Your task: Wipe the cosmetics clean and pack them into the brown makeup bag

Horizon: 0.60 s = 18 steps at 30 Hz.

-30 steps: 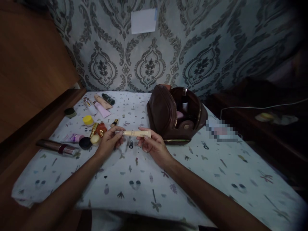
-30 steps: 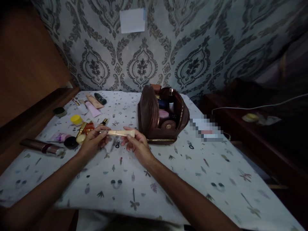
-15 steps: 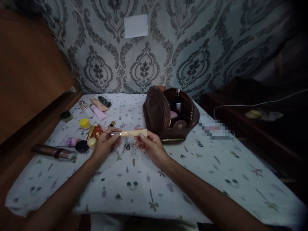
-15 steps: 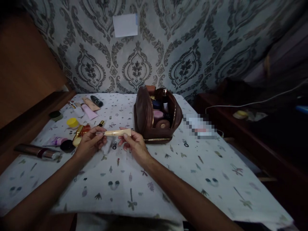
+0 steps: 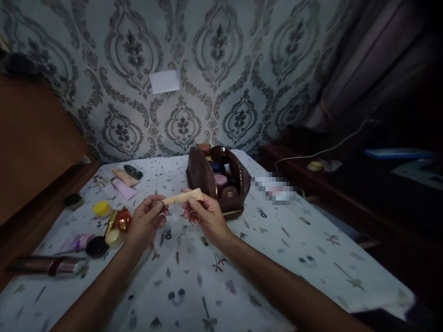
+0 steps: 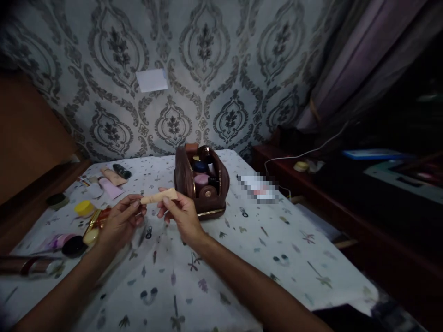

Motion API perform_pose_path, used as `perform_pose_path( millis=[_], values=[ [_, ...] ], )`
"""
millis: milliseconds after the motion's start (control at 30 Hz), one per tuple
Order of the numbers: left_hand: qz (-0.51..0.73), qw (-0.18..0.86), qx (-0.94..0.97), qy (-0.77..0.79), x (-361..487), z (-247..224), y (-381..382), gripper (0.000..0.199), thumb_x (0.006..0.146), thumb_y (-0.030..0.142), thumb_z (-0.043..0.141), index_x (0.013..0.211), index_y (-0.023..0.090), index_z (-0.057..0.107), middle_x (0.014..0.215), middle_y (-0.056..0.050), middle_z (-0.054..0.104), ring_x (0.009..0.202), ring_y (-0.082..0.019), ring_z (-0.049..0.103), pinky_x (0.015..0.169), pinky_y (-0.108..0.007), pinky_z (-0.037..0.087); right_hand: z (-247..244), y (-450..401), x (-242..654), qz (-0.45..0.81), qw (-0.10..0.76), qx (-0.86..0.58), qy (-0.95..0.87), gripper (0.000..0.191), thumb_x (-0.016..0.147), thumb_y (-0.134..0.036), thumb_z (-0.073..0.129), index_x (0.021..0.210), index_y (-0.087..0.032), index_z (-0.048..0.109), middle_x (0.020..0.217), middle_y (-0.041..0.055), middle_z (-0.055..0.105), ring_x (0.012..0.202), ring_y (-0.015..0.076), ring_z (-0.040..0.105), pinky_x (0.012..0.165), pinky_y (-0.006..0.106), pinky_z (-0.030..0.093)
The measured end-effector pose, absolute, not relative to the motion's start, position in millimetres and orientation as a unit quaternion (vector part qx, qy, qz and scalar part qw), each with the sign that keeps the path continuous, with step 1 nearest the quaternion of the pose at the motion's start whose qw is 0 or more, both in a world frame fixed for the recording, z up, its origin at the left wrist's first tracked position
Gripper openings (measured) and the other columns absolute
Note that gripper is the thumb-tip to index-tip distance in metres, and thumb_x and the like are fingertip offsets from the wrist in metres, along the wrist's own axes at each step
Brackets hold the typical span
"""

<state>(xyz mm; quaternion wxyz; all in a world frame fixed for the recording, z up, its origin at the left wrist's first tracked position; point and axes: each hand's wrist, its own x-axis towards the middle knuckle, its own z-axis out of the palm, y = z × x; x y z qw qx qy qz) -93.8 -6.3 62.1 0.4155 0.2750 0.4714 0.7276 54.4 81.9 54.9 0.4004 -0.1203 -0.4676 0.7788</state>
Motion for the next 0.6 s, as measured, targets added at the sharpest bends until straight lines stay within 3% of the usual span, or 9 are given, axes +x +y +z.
perform_pose_path(
  millis=[200,367,500,600],
  values=[
    [0.73,0.406,0.298,0.461,-75,71,14,0.038,0.063,0.038,0.088,0.087,0.017,0.067,0.064,0.002,0.063,0.056,-0.009,0.056,0.046,-0.016,0.041,70,91,67,0.753,0.444,-0.128,-0.468,0.048,0.075,-0.05,0.077,0.108,-0.017,0.069,0.073,-0.0002,0.065,0.052,0.0083,0.057,0.042,0.018,0.037],
    [0.724,0.316,0.379,0.483,-63,92,25,0.031,0.073,0.041,0.08,0.088,0.018,0.066,0.058,0.004,0.059,0.049,-0.008,0.051,0.045,-0.017,0.04,70,95,77,0.751,0.444,-0.134,-0.471,0.042,0.077,-0.055,0.073,0.088,-0.015,0.069,0.071,0.0005,0.065,0.048,0.0075,0.057,0.041,0.018,0.036],
    [0.695,0.233,0.454,0.507,-54,116,39,0.025,0.079,0.04,0.073,0.088,0.019,0.063,0.056,0.005,0.058,0.048,-0.009,0.052,0.044,-0.018,0.04,59,93,80,0.75,0.426,-0.131,-0.489,0.044,0.078,-0.054,0.073,0.1,-0.016,0.069,0.069,-0.0015,0.064,0.048,0.0081,0.058,0.042,0.019,0.037],
    [0.655,0.158,0.519,0.526,-48,136,55,0.018,0.083,0.036,0.069,0.087,0.02,0.06,0.056,0.006,0.057,0.048,-0.01,0.052,0.046,-0.019,0.039,50,91,79,0.744,0.408,-0.14,-0.51,0.044,0.079,-0.056,0.07,0.096,-0.015,0.07,0.066,-0.0018,0.064,0.047,0.0075,0.056,0.044,0.02,0.039]
  ],
)
